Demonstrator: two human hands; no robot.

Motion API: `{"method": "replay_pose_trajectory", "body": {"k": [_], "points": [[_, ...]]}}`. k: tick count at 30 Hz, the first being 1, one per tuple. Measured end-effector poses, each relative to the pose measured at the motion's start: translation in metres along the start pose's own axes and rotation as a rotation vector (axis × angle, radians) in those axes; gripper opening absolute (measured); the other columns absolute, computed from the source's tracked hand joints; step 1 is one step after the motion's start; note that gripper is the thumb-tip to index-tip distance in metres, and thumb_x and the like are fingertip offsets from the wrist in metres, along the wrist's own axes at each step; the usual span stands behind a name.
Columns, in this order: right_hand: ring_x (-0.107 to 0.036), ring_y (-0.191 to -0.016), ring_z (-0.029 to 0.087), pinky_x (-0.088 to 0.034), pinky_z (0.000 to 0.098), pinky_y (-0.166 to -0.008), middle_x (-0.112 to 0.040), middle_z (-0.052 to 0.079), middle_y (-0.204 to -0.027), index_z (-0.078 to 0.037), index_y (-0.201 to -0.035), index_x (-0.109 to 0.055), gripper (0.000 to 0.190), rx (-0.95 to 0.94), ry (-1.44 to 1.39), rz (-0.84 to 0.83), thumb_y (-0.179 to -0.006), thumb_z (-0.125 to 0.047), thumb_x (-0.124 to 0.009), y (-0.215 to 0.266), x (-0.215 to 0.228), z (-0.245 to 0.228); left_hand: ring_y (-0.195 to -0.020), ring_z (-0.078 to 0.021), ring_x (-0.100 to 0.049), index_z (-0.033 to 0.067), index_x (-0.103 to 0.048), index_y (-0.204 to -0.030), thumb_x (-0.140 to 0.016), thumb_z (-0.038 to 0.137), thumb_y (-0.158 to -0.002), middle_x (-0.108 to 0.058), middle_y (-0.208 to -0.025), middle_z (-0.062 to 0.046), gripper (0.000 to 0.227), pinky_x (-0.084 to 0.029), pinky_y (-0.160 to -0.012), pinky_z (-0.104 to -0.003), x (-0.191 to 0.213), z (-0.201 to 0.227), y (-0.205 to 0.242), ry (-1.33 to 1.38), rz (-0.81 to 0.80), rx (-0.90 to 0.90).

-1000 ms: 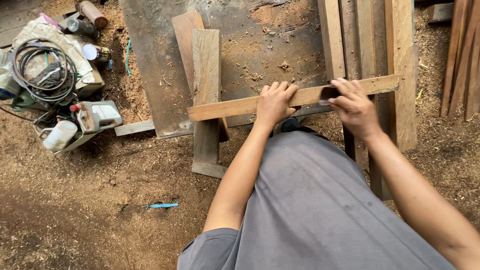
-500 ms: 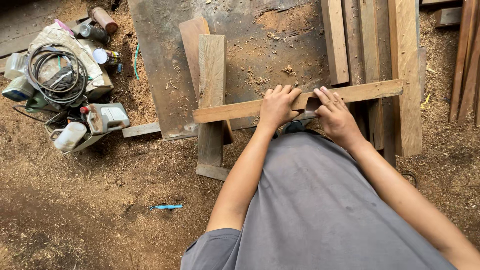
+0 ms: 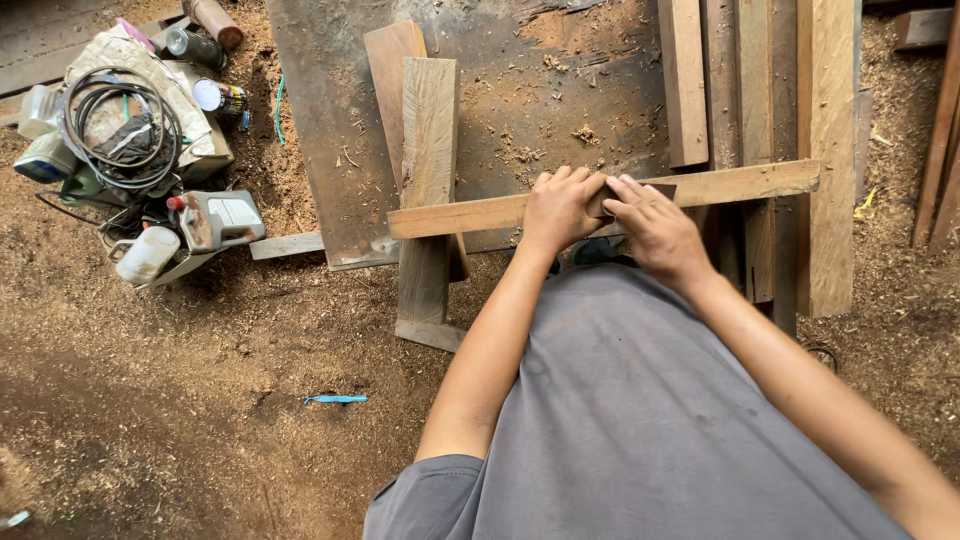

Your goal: The person sands the surface and edges of a wooden plank using a small piece of sandpaper by hand, moving the plank and rotating it to reach different sides.

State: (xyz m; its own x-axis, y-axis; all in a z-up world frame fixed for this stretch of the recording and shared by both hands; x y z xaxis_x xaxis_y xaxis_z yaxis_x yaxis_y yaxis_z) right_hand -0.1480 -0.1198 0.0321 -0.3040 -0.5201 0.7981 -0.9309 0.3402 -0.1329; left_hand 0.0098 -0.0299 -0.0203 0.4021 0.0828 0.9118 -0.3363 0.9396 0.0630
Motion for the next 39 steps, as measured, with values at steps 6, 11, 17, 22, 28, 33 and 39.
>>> {"method": "replay_pose_trajectory", "body": {"k": [6,11,17,22,28,33,39], "points": [[-0.05,-0.149,0.023,-0.038,0.0436,-0.126,-0.056,0.006,-0.158,-0.016,-0.134,-0.066,0.034,-0.099,0.188,0.021,-0.104,-0.003,-0.058,0.03,0.026,0.037,-0.101,-0.0208,-0.065,0.0215,-0.07,-0.113,-0.091,0.034,-0.06,-0.07,-0.101,0.001,0.058,-0.049,-0.085,-0.039,0.017,0.005,0.0,0.05,0.022,-0.042],[-0.041,-0.15,0.034,-0.031,0.0496,-0.123,-0.049,0.013,-0.159,-0.018,-0.124,-0.071,0.024,-0.078,0.047,0.042,-0.1,-0.017,-0.067,0.012,0.0,0.016,-0.101,-0.0203,-0.065,0.0223,-0.07,-0.115,-0.09,0.031,-0.063,-0.069,-0.103,0.003,0.056,-0.049,-0.086,-0.038,0.019,0.008,0.001,0.026,0.073,-0.06],[-0.043,-0.149,0.033,-0.028,0.054,-0.124,-0.053,0.012,-0.155,-0.015,-0.113,-0.072,0.022,-0.007,-0.037,-0.063,-0.096,-0.027,-0.07,-0.002,0.01,0.025,-0.101,-0.0214,-0.064,0.0207,-0.07,-0.112,-0.089,0.032,-0.063,-0.069,-0.105,0.002,0.054,-0.049,-0.087,-0.039,0.02,0.009,0.001,0.014,0.041,-0.043],[-0.045,-0.149,0.033,-0.029,0.0552,-0.125,-0.056,0.014,-0.153,-0.011,-0.108,-0.069,0.012,-0.14,0.187,0.004,-0.101,-0.021,-0.069,0.022,0.046,0.056,-0.102,-0.0208,-0.064,0.0216,-0.07,-0.114,-0.089,0.033,-0.06,-0.07,-0.107,0.002,0.058,-0.049,-0.088,-0.038,0.022,0.012,0.002,0.009,0.027,-0.03],[-0.045,-0.149,0.032,-0.039,0.0472,-0.119,-0.053,0.017,-0.156,-0.008,-0.107,-0.068,0.012,-0.018,-0.071,0.012,-0.096,-0.01,-0.067,0.002,0.006,0.021,-0.121,-0.0221,-0.059,0.026,-0.068,-0.124,-0.087,0.03,-0.066,-0.068,-0.123,0.003,0.061,-0.042,-0.106,-0.048,0.014,0.011,-0.003,0.006,-0.026,0.057],[-0.045,-0.151,0.03,-0.041,0.0448,-0.12,-0.054,0.012,-0.157,-0.009,-0.11,-0.067,0.014,-0.076,-0.06,-0.015,-0.098,-0.015,-0.069,0.014,0.015,0.038,-0.137,-0.0325,-0.042,0.0212,-0.065,-0.127,-0.09,0.036,-0.056,-0.061,-0.129,-0.008,0.076,-0.026,-0.11,-0.07,0.023,0.047,-0.008,0.016,0.048,0.037],[-0.043,-0.154,0.032,-0.037,0.0452,-0.129,-0.052,0.012,-0.162,-0.01,-0.112,-0.066,0.009,-0.381,0.127,0.26,-0.113,-0.018,-0.06,0.065,0.045,0.095,-0.123,-0.0259,-0.058,0.0197,-0.066,-0.124,-0.089,0.031,-0.06,-0.066,-0.116,-0.003,0.069,-0.039,-0.11,-0.052,0.02,0.06,-0.017,-0.044,0.0,-0.012]]}}
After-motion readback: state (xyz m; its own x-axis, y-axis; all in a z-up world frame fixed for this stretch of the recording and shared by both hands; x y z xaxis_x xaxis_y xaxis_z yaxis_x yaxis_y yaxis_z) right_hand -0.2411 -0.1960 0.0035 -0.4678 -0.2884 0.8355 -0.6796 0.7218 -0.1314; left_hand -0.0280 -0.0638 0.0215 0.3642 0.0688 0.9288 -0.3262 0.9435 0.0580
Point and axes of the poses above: each hand's wrist, its own y-axis away from the middle knuckle, its own x-axis out of the back of the hand, z = x × y, the point moved 3 cm from there along -y, towards the middle knuckle
